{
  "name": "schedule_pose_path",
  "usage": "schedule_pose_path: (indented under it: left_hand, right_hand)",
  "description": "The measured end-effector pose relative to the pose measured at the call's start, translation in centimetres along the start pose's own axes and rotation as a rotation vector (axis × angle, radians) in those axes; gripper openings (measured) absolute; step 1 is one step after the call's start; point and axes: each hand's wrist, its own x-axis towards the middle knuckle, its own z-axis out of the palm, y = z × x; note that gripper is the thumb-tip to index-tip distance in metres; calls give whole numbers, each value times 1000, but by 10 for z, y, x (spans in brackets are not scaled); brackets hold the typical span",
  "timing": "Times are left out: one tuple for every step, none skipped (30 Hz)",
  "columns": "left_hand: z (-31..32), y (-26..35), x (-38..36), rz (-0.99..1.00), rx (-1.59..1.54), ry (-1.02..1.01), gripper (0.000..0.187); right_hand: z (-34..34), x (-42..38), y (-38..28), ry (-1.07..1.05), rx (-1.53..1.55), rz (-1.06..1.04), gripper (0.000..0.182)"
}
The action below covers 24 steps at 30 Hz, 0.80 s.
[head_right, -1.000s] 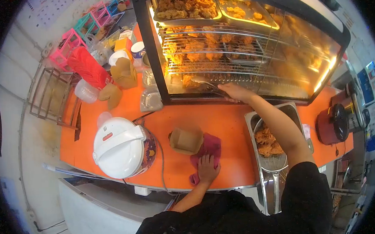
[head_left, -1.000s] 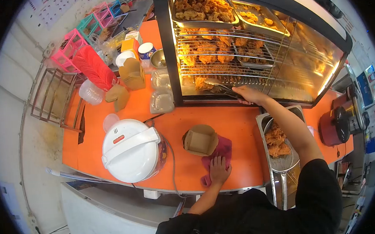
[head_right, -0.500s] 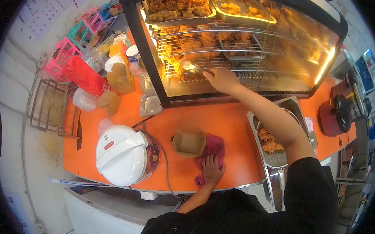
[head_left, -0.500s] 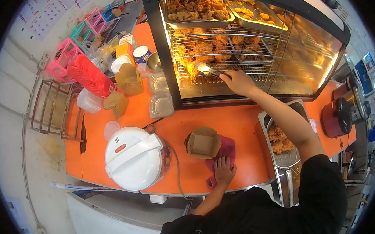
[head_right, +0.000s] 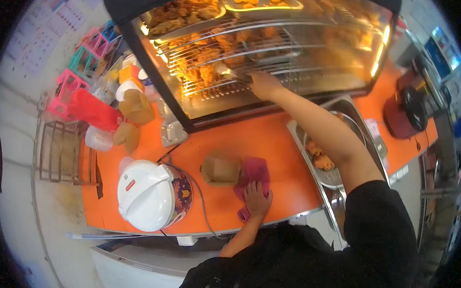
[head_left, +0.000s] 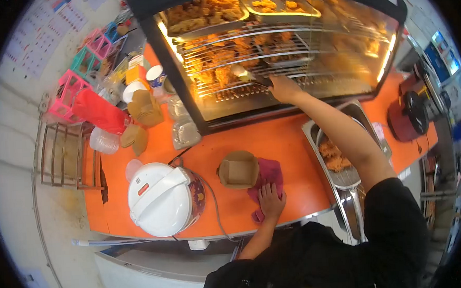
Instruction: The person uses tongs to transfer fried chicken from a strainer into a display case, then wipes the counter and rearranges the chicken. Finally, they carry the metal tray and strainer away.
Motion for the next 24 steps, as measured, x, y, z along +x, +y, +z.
schedule_pose_path:
  left_hand:
    - [0,0,1,24,-4,-32,44]
    - [-1,1,3,3,5,-42,45]
    - [-4,1,1,-12,13,-62,45]
    - [-7,2,0,-58,33,-105,46]
    - [-8,6,1,-93,45,-148,46]
    - [1,3,1,-18,78,-51,46]
    - [9,-2,-4,49,105,53,46]
    - [9,-2,-7,86,84,12,46]
    - [8,-2,-3,98,81,57,44]
    - [7,0,1,103,85,111,43]
    - [6,0,-1,119,90,101,43]
    - [5,0,-2,107,95,93,42]
    - [5,3,1,97,97,91,41]
    - [5,4,2,111,100,90,41]
    - [5,4,3,129,107,116,41]
    - [4,4,2,149,114,139,40]
    - [4,6,2,163,117,131,40]
    - [4,6,3,157,125,135,41]
    - [4,7,2,150,134,140,41]
    - [5,7,1,155,139,134,41]
    - [6,6,1,156,140,146,41]
    - [7,5,2,157,139,160,41]
    - [8,4,1,160,140,160,41]
    - [9,3,0,162,141,163,41]
  right_hand:
    - [0,-7,11,63,30,26,53]
    - [-13,-20,16,6,106,70,52]
    - [-27,-37,24,-49,187,126,52]
    - [-21,-56,49,-24,306,80,44]
    - [-27,-90,62,-16,299,159,44]
    - [-43,-126,65,-22,684,274,39]
    - [-61,-163,65,0,1075,371,34]
    - [-82,-203,58,89,1232,509,29]
    - [-96,-239,69,100,1182,535,29]
    - [-109,-277,84,104,1138,548,30]
    - [-116,-310,97,164,912,550,28]
    - [-128,-342,106,100,799,632,35]
    - [-131,-372,112,88,686,700,33]
    - [-132,-395,115,71,572,769,32]
    - [-132,-410,116,79,581,780,32]
    - [-130,-424,116,-71,460,809,32]
    - [-130,-433,113,-222,337,830,31]
    - [-126,-437,108,-219,347,841,31]
    - [-119,-433,102,-318,417,849,28]
    - [-115,-427,95,-420,484,850,25]
    - [-101,-426,94,-402,514,865,25]
    - [-82,-424,96,-384,540,879,24]
    - [-64,-422,98,-382,542,879,24]
    - [-46,-419,100,-323,644,922,21]
